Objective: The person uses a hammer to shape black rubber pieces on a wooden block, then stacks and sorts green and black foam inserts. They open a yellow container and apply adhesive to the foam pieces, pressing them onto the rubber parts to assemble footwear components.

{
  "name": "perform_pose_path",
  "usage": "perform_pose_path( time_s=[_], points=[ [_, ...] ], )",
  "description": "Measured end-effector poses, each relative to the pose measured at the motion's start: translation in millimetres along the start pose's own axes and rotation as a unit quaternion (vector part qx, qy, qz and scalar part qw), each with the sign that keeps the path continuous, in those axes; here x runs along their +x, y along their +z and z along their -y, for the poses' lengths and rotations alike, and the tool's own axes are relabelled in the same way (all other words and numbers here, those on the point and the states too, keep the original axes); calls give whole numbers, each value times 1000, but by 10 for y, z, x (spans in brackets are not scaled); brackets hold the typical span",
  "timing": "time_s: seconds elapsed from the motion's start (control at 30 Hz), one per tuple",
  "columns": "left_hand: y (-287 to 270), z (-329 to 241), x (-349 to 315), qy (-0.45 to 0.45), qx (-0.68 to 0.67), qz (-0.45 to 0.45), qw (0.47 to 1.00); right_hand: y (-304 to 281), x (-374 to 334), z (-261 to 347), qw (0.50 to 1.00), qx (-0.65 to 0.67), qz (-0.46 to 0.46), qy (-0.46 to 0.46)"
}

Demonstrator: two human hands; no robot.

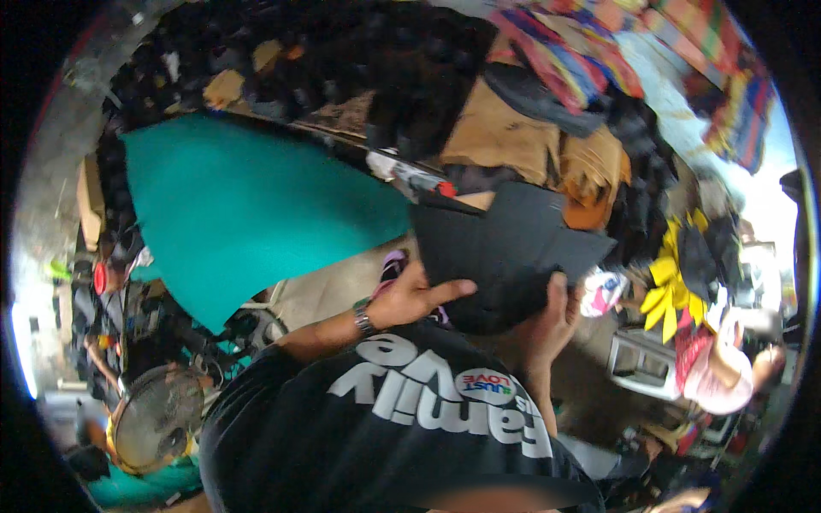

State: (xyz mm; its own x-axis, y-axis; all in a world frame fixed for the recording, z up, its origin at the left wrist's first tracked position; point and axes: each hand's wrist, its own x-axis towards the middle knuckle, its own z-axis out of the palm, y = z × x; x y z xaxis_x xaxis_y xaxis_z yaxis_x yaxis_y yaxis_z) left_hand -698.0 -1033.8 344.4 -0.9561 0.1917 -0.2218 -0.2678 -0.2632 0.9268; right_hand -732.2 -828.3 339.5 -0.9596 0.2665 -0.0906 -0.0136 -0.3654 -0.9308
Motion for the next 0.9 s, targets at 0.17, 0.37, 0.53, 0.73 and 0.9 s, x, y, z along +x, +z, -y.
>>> perform_pose_path(
  time_s=[0.17, 0.37, 0.53, 0.73, 0.9],
  points=[
    [-432, -123, 412, 71, 15, 55, 996, 205, 387, -193, 995, 42, -85, 31],
    [-1217, -434, 829, 156, -7, 13, 988, 746, 802, -545, 736, -565, 70, -367],
    [-1767, -581, 1037, 134, -89, -101, 982, 1530, 1071, -865, 949, -270, 107, -121],
    [-2065, -769, 1189, -27, -126, -219, 967, 2163, 1107, -885, 978, -198, 58, -15],
    [-2102, -511, 1414, -166, -122, -241, 948, 2143, 1155, -801, 981, -175, 78, -42]
  ],
)
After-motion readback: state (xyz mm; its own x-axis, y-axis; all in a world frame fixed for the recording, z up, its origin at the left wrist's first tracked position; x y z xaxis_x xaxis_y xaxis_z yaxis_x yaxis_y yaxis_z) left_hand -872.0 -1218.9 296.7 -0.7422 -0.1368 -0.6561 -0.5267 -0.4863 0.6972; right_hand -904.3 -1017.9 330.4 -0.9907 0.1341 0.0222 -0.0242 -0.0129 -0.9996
